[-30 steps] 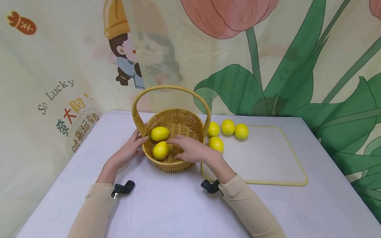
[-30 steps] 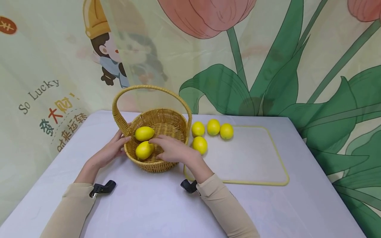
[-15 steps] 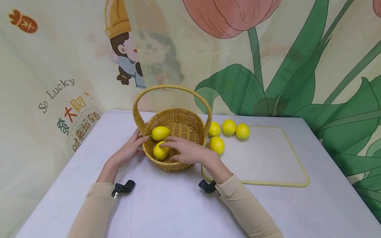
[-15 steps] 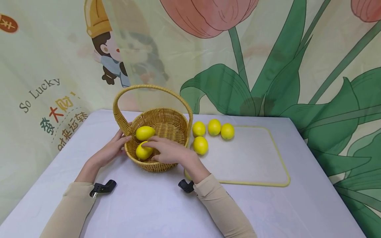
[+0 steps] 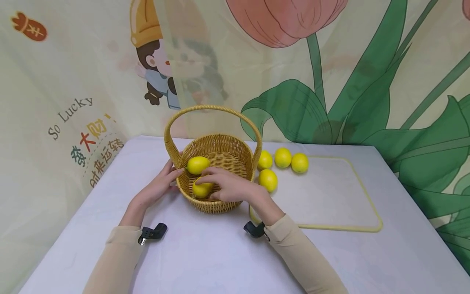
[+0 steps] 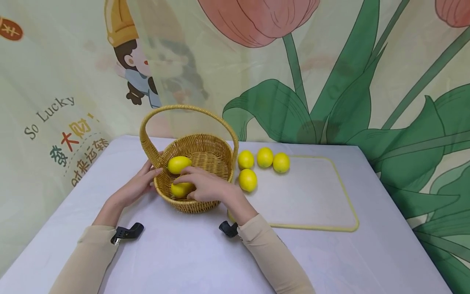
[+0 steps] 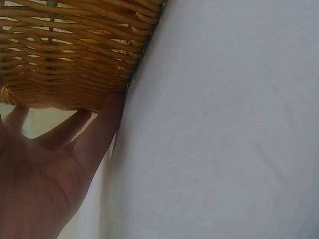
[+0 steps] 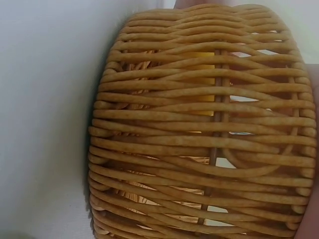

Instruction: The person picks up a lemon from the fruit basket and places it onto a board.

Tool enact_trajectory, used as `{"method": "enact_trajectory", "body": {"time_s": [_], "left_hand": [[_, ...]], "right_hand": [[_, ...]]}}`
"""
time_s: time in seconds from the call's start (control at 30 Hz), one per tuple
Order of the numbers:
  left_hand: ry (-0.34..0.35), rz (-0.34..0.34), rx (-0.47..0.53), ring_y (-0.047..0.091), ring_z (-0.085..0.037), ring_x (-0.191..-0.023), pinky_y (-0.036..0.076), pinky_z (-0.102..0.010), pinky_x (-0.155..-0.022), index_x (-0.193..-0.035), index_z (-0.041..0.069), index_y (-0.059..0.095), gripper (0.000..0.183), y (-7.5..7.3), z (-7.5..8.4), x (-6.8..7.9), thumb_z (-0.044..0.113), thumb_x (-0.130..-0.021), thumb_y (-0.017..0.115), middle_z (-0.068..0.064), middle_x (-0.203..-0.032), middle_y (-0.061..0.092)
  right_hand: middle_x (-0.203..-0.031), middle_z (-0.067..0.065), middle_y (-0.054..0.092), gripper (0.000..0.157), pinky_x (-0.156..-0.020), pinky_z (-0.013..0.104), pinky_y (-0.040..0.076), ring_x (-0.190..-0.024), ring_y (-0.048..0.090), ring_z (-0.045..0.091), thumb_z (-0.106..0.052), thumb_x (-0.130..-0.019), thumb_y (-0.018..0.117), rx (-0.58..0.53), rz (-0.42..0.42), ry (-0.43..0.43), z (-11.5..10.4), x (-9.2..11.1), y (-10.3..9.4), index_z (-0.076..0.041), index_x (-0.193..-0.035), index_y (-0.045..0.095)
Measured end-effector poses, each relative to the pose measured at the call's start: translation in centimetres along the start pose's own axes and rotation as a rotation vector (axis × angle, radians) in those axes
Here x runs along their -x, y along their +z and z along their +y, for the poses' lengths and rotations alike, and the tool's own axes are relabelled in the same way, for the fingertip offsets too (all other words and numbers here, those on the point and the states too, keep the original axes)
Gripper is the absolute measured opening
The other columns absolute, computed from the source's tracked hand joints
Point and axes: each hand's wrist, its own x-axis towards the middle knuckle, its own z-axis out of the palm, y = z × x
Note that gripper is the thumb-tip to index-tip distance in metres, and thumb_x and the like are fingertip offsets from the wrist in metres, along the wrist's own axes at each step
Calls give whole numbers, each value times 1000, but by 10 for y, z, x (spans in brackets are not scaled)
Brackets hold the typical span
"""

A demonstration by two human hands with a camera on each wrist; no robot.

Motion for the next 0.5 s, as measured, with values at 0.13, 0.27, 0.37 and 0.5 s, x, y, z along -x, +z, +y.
{"method": "enact_trajectory", "body": {"time_s": [0.13, 0.27, 0.37, 0.5], "left_hand": [[0, 1, -2, 35, -44, -144, 43, -57, -109, -157, 46, -1, 68, 1, -1, 0, 51, -104, 41, -15, -168, 9], [4, -2, -3, 35, -45, -144, 44, -58, -108, -157, 46, 0, 67, 1, -3, 0, 51, -104, 41, -16, -167, 11], [9, -2, 2, 35, -45, -144, 44, -59, -108, -157, 47, 1, 67, 0, -2, -1, 51, -104, 41, -16, -167, 11], [1, 0, -3, 34, -45, -145, 43, -59, -108, -156, 48, 1, 67, 1, -3, -1, 52, -103, 41, -15, -167, 10]], "right_hand": [[-143, -3, 49, 54, -111, 38, 43, -127, 47, 16, -16, -89, 72, -8, 22, 39, -1, 1, 2, -25, -140, 57], [-144, -5, 50, 53, -112, 38, 42, -130, 48, 15, -16, -90, 71, -44, -7, 63, -1, 0, 3, -26, -140, 58], [-146, -6, 52, 50, -116, 39, 39, -135, 47, 15, -14, -90, 68, -61, -31, 66, -1, -1, 2, -27, -138, 59], [-143, -8, 56, 51, -116, 37, 40, -136, 48, 14, -11, -91, 67, -89, -63, 68, 1, -1, 3, -28, -138, 59]]}}
